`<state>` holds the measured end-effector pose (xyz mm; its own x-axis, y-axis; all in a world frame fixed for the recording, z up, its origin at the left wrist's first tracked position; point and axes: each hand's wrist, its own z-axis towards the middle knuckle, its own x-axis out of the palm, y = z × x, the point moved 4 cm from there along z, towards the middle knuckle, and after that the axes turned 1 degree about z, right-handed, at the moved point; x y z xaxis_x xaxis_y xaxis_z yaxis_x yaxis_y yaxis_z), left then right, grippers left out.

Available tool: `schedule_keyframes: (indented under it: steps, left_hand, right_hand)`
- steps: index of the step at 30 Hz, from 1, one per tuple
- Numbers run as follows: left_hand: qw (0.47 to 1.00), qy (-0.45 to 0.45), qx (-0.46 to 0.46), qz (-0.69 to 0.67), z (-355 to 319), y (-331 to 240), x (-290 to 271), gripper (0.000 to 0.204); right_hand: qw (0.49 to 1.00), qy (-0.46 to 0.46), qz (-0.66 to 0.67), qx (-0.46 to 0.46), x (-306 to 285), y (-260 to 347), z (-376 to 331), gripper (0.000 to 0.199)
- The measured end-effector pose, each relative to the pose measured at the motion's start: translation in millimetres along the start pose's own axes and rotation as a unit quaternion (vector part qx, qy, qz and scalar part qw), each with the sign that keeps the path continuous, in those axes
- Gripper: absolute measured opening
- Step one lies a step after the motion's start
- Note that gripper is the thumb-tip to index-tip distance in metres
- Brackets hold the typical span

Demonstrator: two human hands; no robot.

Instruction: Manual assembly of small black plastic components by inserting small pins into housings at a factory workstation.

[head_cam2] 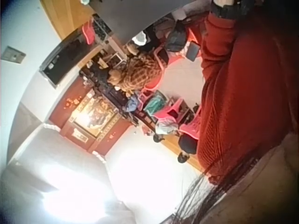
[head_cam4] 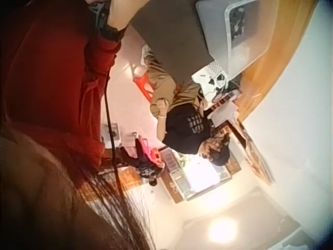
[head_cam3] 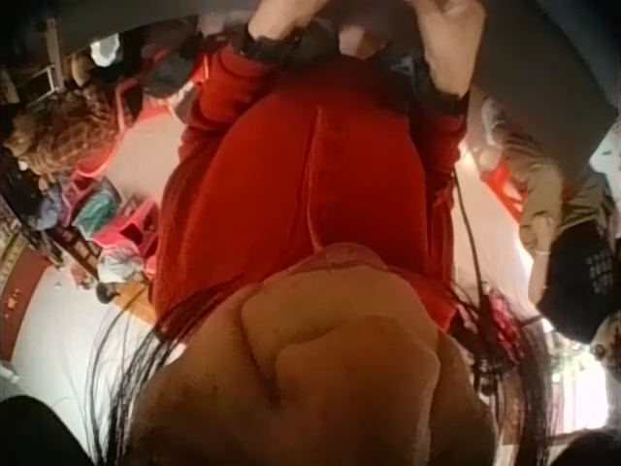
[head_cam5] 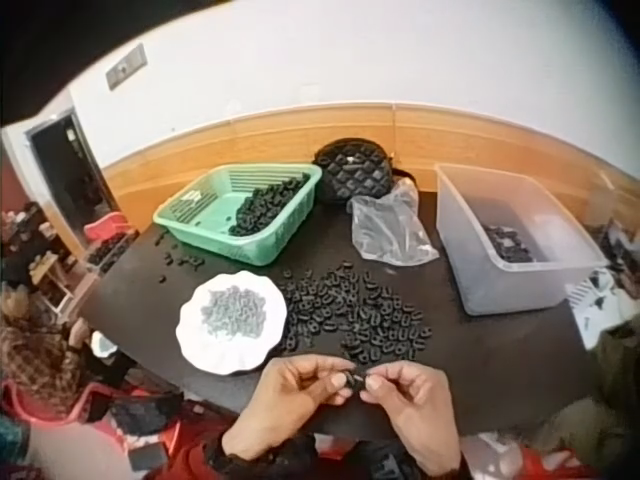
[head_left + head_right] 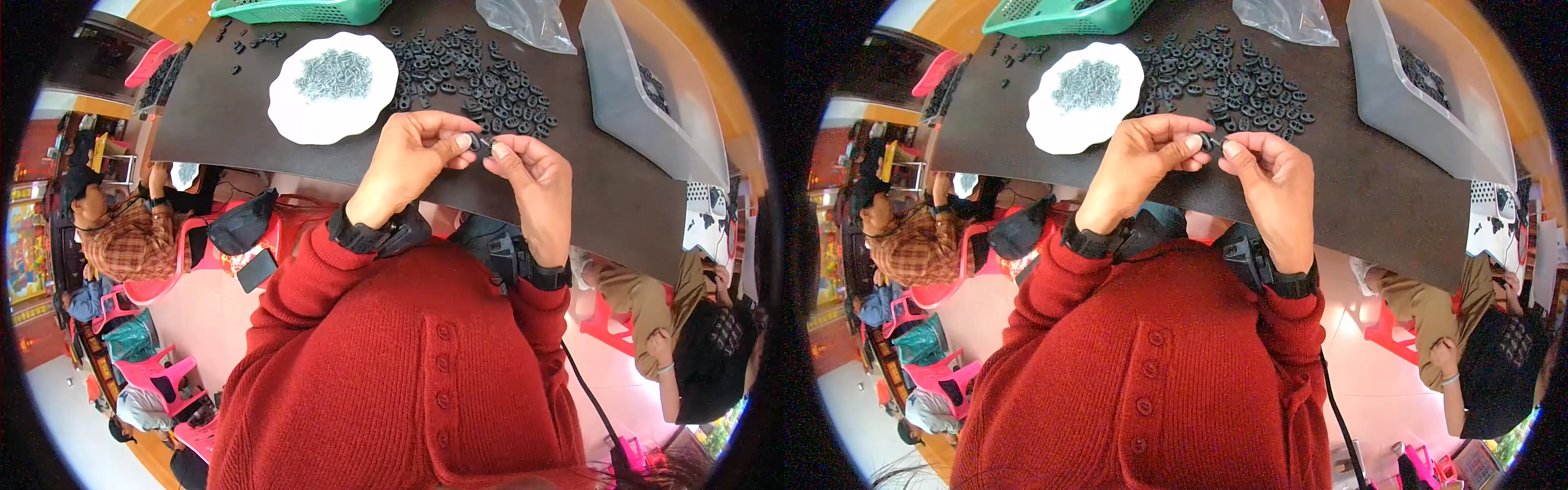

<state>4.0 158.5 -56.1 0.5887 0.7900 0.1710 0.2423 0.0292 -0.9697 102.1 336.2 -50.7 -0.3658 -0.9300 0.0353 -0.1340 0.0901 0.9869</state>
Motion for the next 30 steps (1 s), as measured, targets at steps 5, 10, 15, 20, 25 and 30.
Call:
schedule_keyframes:
  steps: [5,10,15,20,25,30]
  left_hand:
    - [0.983,0.006,-0.064,-0.173,-5,2,-7,0.027]
    - [0.962,0.042,-0.105,-0.248,-14,1,-12,0.032]
    - [0.954,0.065,-0.109,-0.271,-18,1,-17,0.035]
    - [0.962,0.049,-0.099,-0.249,-22,-2,-20,0.033]
    - [0.979,0.033,-0.061,-0.194,-28,-10,-17,0.029]
    - [0.985,0.057,-0.041,-0.157,-31,-17,-12,0.030]
  right_hand:
    - [1.000,-0.024,-0.006,-0.009,-7,-4,6,0.022]
    - [0.999,-0.037,-0.025,-0.021,-8,-9,13,0.023]
    - [0.994,-0.046,-0.092,-0.032,-11,-8,18,0.021]
    - [0.994,-0.049,-0.094,-0.003,6,31,-2,0.020]
    - [0.996,0.016,-0.081,-0.029,21,59,-26,0.014]
    - [0.997,-0.001,-0.061,-0.057,21,56,-31,0.018]
